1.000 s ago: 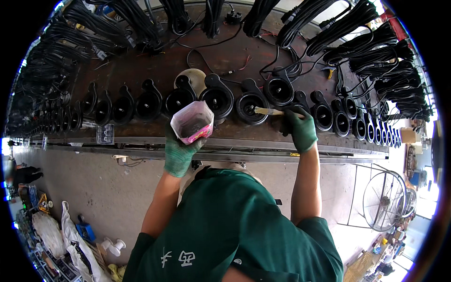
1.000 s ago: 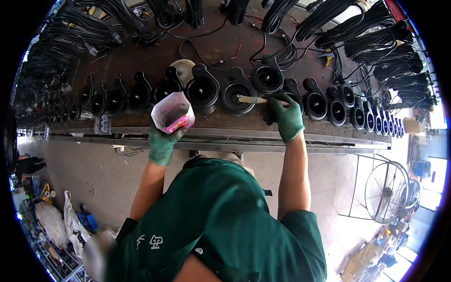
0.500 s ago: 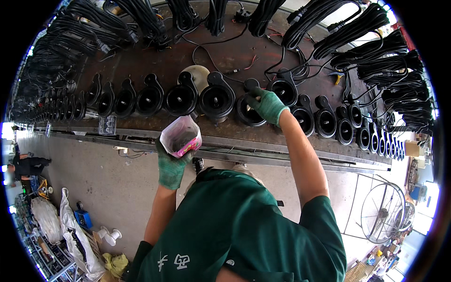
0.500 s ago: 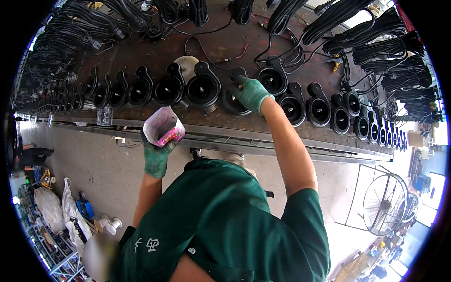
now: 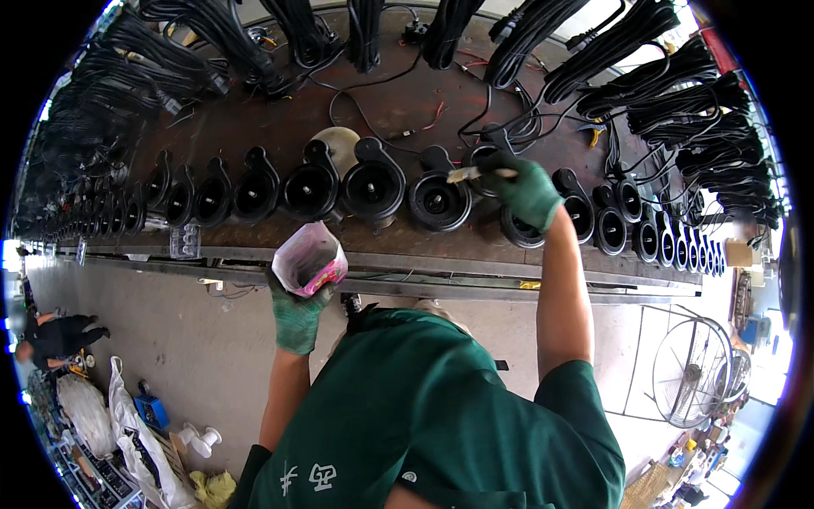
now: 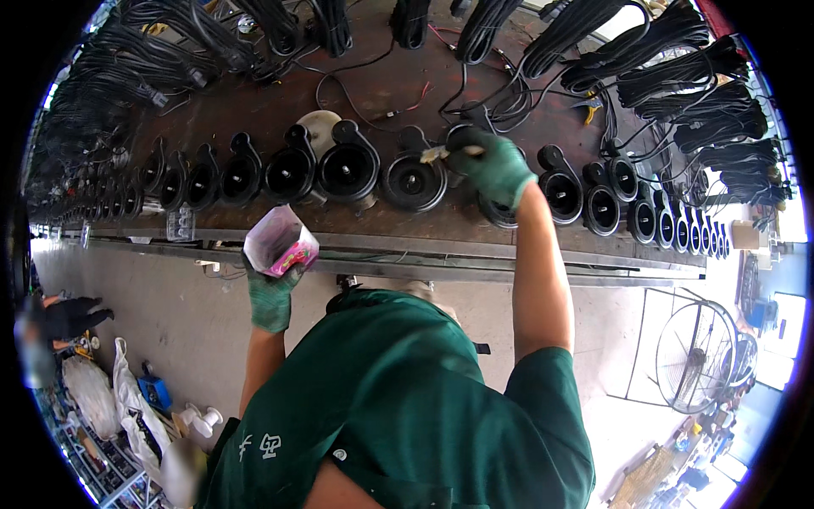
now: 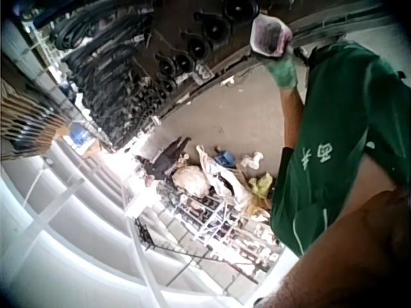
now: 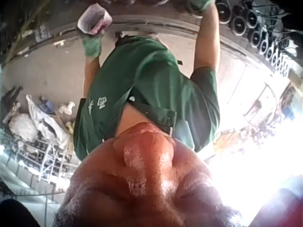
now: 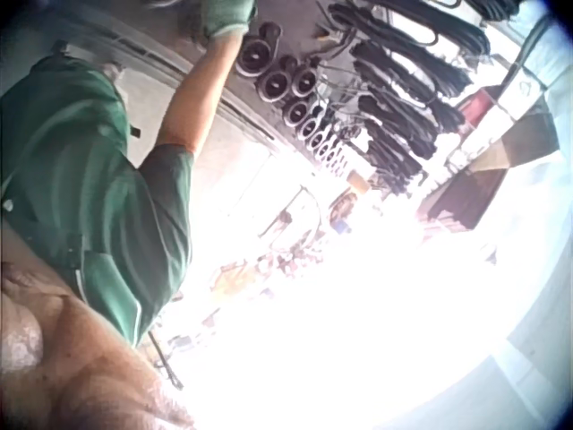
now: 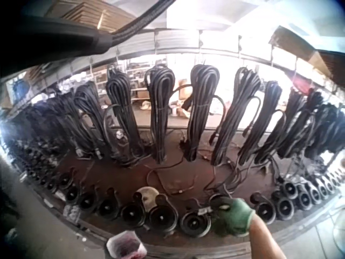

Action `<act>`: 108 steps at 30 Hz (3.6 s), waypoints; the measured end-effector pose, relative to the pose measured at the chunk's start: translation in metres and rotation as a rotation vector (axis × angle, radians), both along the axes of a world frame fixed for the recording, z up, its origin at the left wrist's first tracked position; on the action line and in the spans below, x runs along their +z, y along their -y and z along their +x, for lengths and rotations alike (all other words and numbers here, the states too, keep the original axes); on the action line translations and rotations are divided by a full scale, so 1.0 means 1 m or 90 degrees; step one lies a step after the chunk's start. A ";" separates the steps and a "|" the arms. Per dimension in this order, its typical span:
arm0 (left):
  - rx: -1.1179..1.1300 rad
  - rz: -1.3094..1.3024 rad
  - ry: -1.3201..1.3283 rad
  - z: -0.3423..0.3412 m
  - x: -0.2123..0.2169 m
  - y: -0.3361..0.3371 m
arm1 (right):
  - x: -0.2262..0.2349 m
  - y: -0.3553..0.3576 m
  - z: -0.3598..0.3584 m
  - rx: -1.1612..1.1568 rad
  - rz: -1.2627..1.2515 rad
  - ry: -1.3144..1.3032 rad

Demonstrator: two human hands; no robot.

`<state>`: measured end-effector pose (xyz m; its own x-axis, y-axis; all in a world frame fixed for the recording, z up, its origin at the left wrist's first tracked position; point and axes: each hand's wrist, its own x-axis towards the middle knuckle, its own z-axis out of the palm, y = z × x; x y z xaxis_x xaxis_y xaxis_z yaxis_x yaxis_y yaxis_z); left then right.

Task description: The person uses a brush to apply a substance from a small container onto the inner surfaces of a row of black circular objects arranged on a table. The person works sequentially along the line of objects, dipping the brush into the container and applying the substance to each item.

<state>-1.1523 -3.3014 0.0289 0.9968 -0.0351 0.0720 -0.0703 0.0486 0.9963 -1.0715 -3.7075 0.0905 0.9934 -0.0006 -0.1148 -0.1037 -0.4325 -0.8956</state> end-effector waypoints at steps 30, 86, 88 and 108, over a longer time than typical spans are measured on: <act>0.012 0.026 0.016 -0.016 -0.001 0.007 | -0.041 0.059 0.058 0.169 -0.405 -0.113; -0.155 0.023 -0.006 0.016 -0.006 0.017 | 0.016 0.122 -0.157 -0.546 0.109 0.138; -0.167 0.004 -0.007 0.016 -0.006 0.018 | 0.004 0.133 -0.165 -0.610 0.116 0.120; -0.184 0.101 -0.018 0.005 -0.011 0.023 | -0.103 0.215 -0.063 -0.308 -0.151 -0.124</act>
